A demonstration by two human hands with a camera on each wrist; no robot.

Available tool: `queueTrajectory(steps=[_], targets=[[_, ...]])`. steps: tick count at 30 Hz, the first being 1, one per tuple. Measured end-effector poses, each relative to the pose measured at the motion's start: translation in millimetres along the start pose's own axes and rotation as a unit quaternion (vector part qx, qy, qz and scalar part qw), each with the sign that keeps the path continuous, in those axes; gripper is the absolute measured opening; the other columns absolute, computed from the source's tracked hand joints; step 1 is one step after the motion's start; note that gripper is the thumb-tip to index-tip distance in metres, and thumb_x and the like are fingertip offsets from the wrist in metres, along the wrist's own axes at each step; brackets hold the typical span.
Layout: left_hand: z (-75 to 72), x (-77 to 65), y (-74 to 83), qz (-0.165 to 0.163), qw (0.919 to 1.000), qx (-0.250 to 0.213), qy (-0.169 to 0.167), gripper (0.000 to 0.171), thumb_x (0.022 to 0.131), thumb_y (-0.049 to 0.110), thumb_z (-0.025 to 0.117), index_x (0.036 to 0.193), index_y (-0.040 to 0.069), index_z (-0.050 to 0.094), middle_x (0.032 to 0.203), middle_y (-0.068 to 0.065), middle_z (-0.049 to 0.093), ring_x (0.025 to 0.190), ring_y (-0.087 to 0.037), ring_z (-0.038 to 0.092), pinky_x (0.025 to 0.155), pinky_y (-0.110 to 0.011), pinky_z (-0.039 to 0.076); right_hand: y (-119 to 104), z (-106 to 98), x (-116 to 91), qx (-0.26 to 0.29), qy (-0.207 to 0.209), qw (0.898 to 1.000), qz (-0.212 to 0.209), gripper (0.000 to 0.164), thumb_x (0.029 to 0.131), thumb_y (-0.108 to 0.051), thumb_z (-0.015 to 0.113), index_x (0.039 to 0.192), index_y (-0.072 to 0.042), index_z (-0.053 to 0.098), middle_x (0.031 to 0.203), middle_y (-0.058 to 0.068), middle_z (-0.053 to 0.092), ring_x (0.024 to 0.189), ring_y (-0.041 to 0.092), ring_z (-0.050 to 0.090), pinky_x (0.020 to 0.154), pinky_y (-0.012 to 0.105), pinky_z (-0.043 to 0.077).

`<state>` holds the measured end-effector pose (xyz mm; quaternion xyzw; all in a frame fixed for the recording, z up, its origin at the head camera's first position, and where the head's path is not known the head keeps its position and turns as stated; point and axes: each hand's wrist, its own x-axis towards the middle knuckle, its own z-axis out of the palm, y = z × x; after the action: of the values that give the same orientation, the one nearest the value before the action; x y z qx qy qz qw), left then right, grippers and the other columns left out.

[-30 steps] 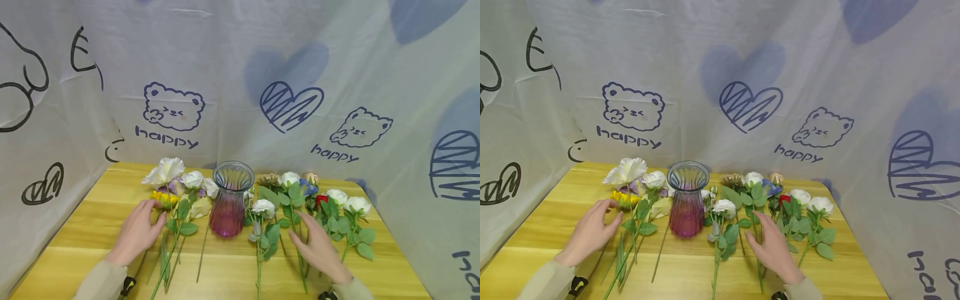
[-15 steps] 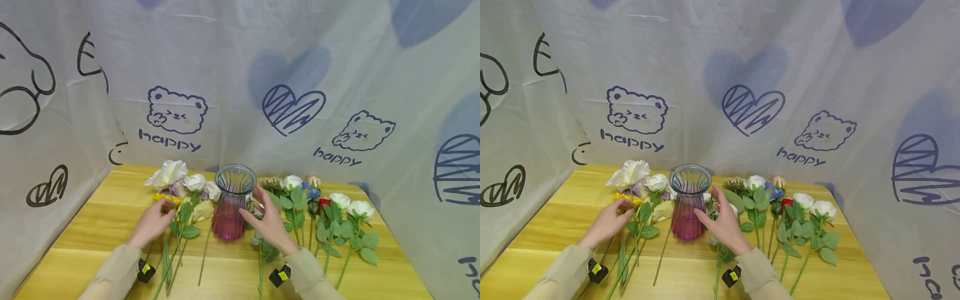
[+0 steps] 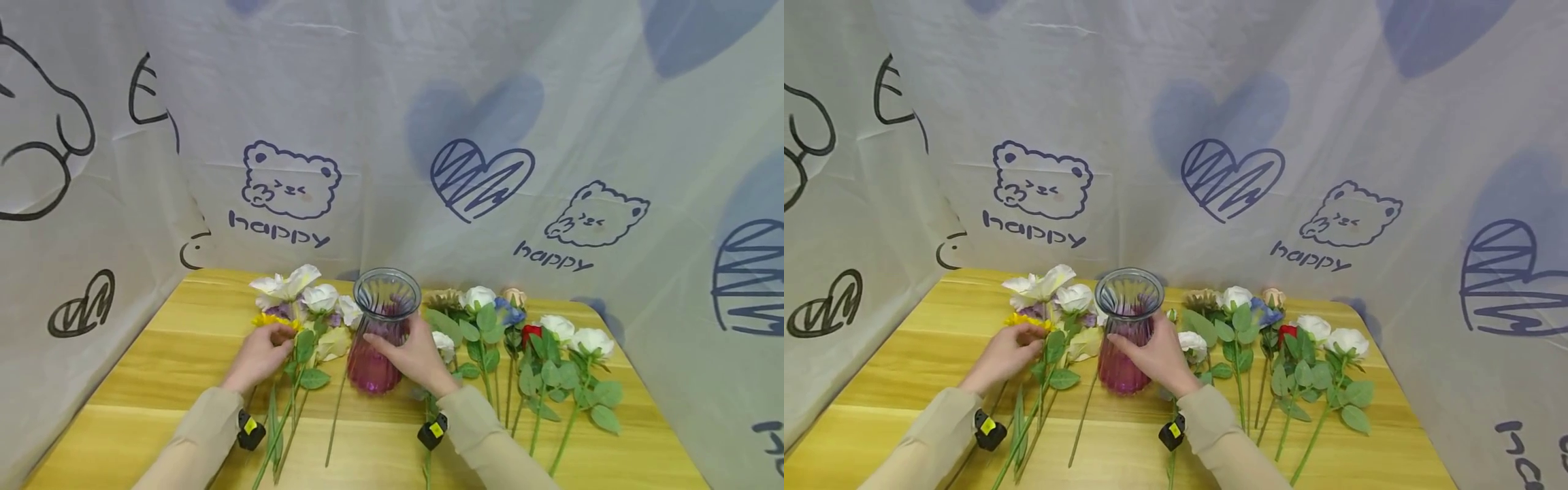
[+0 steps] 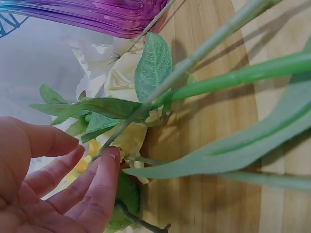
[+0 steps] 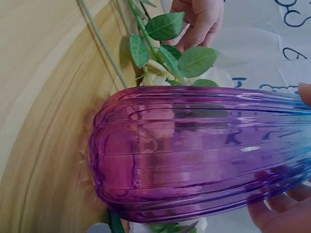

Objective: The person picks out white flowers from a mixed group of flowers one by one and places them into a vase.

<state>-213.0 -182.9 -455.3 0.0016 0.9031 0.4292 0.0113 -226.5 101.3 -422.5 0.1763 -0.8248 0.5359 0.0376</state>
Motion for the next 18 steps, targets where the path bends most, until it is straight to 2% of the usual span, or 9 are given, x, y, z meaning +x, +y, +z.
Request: queueTrajectory(steps=[3,9,14,18], targets=[[3.0,1.9,-1.6,0.003,1.0,-0.005,0.001,0.027,0.098,0.009,0.056,0.121,-0.002,0.066,0.104,-0.018,0.07,0.087,-0.022,0.065,0.069,-0.03,0.052,2,2,-1,-0.006,-0.001,1.0,-0.011,0.06,0.086,-0.029,0.079,0.136,-0.008,0.054,0.129,0.012,0.067,0.121,0.029,0.065,0.104,0.048,0.054],[7.9,5.9,-3.0,0.007,0.9996,-0.018,0.022,0.023,0.095,0.003,0.059,0.114,-0.005,0.069,0.102,-0.021,0.072,0.082,-0.02,0.068,0.069,-0.031,0.056,5,3,-1,-0.022,0.0,1.0,-0.02,0.057,0.087,-0.033,0.079,0.134,-0.008,0.057,0.126,0.011,0.069,0.116,0.026,0.067,0.1,0.045,0.056],[11.1,7.1,-5.3,0.0,0.998,-0.045,0.044,0.02,0.093,0.0,0.061,0.111,-0.007,0.07,0.099,-0.023,0.073,0.075,-0.017,0.069,0.065,-0.027,0.059,6,3,-1,-0.027,-0.002,0.999,-0.017,0.056,0.086,-0.032,0.08,0.132,-0.01,0.058,0.126,0.01,0.069,0.117,0.025,0.067,0.102,0.044,0.055],[10.5,7.4,-4.7,-0.01,0.9953,-0.081,0.052,0.023,0.095,0.001,0.062,0.116,-0.007,0.066,0.103,-0.025,0.073,0.075,-0.017,0.071,0.064,-0.026,0.06,6,1,1,-0.031,-0.003,0.999,-0.018,0.056,0.085,-0.034,0.081,0.131,-0.011,0.059,0.125,0.009,0.07,0.117,0.025,0.067,0.103,0.045,0.055]])
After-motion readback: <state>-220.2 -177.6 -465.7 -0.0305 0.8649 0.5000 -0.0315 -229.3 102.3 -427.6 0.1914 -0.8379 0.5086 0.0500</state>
